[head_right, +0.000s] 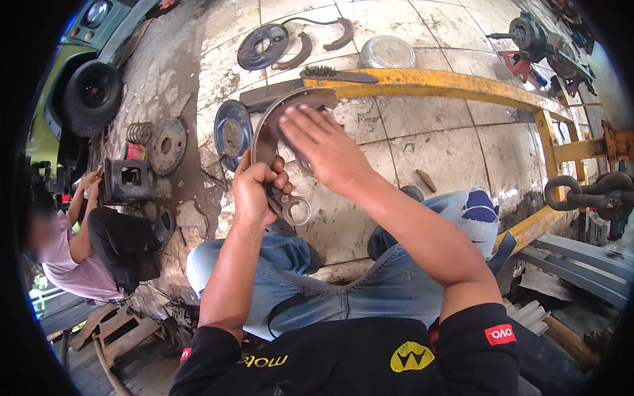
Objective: The person sits on the floor and uses a wire brush to clean a metal spring and a curved metal bracket. They scrub the surfaces of both parts repeatedly, turning them over to access different sides.
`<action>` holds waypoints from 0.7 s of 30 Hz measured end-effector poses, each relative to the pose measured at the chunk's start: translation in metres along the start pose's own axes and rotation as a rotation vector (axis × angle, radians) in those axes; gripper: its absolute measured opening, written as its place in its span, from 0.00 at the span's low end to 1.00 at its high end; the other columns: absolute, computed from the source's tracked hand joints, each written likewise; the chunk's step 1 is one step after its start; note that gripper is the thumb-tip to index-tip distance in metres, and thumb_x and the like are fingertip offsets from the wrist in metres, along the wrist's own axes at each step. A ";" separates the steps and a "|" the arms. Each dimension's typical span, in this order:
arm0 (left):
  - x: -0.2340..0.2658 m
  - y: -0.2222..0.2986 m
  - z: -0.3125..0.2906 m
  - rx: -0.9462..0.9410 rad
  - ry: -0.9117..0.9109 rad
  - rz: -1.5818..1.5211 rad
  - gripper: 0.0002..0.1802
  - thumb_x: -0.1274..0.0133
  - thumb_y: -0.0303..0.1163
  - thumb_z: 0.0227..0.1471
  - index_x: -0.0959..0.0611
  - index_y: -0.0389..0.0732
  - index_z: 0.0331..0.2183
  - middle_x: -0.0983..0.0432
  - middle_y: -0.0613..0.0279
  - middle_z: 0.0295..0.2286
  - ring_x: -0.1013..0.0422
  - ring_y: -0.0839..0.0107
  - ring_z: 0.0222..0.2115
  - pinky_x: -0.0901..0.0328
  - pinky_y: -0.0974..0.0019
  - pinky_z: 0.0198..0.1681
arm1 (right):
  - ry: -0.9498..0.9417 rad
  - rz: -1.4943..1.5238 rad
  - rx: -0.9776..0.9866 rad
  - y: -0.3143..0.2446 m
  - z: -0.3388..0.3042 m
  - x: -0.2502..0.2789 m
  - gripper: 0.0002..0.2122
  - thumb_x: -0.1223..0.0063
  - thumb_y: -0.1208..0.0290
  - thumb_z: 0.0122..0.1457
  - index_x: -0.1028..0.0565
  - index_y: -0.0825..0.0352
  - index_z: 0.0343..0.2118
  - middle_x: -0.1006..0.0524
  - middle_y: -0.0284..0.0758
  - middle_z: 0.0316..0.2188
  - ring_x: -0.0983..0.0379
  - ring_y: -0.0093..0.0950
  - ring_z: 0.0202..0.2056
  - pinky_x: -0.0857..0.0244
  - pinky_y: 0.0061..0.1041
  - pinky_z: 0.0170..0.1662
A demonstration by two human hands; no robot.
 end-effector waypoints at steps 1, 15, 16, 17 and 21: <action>-0.001 0.001 0.001 -0.006 -0.009 -0.001 0.26 0.62 0.17 0.36 0.29 0.36 0.44 0.35 0.57 0.26 0.38 0.71 0.20 0.36 0.64 0.23 | -0.055 0.037 -0.013 -0.002 -0.001 -0.006 0.29 0.60 0.85 0.54 0.39 0.67 0.62 0.41 0.44 0.64 0.47 0.41 0.65 0.51 0.41 0.66; 0.002 -0.001 -0.003 -0.011 -0.019 0.059 0.24 0.61 0.17 0.37 0.30 0.36 0.42 0.35 0.58 0.26 0.37 0.71 0.20 0.36 0.64 0.23 | -0.030 -0.030 -0.142 0.033 -0.005 0.003 0.29 0.61 0.83 0.55 0.41 0.65 0.63 0.42 0.42 0.65 0.47 0.38 0.66 0.51 0.41 0.66; 0.001 0.000 -0.001 -0.015 -0.013 0.043 0.24 0.61 0.17 0.37 0.30 0.36 0.42 0.35 0.58 0.26 0.37 0.71 0.20 0.36 0.64 0.23 | -0.015 -0.003 -0.165 0.033 -0.005 0.007 0.29 0.61 0.83 0.55 0.41 0.65 0.63 0.42 0.42 0.65 0.47 0.37 0.66 0.51 0.40 0.66; 0.000 0.000 0.001 -0.019 -0.008 0.028 0.24 0.61 0.17 0.37 0.30 0.36 0.42 0.35 0.58 0.26 0.37 0.71 0.20 0.36 0.64 0.24 | 0.044 -0.012 -0.058 0.018 -0.002 0.006 0.29 0.60 0.84 0.54 0.40 0.65 0.62 0.41 0.42 0.64 0.46 0.38 0.65 0.51 0.40 0.66; 0.002 -0.001 -0.001 0.001 -0.026 0.033 0.25 0.61 0.18 0.37 0.30 0.37 0.43 0.35 0.58 0.26 0.38 0.71 0.20 0.36 0.63 0.24 | -0.035 -0.094 -0.001 0.017 -0.007 -0.016 0.30 0.59 0.85 0.52 0.38 0.64 0.62 0.39 0.42 0.63 0.45 0.40 0.65 0.50 0.42 0.66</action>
Point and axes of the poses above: each hand's wrist, its own z-axis towards the middle knuckle, its own x-axis out of the back of the hand, y = z × x, the point moved 7 cm from there along z, towards the middle knuckle
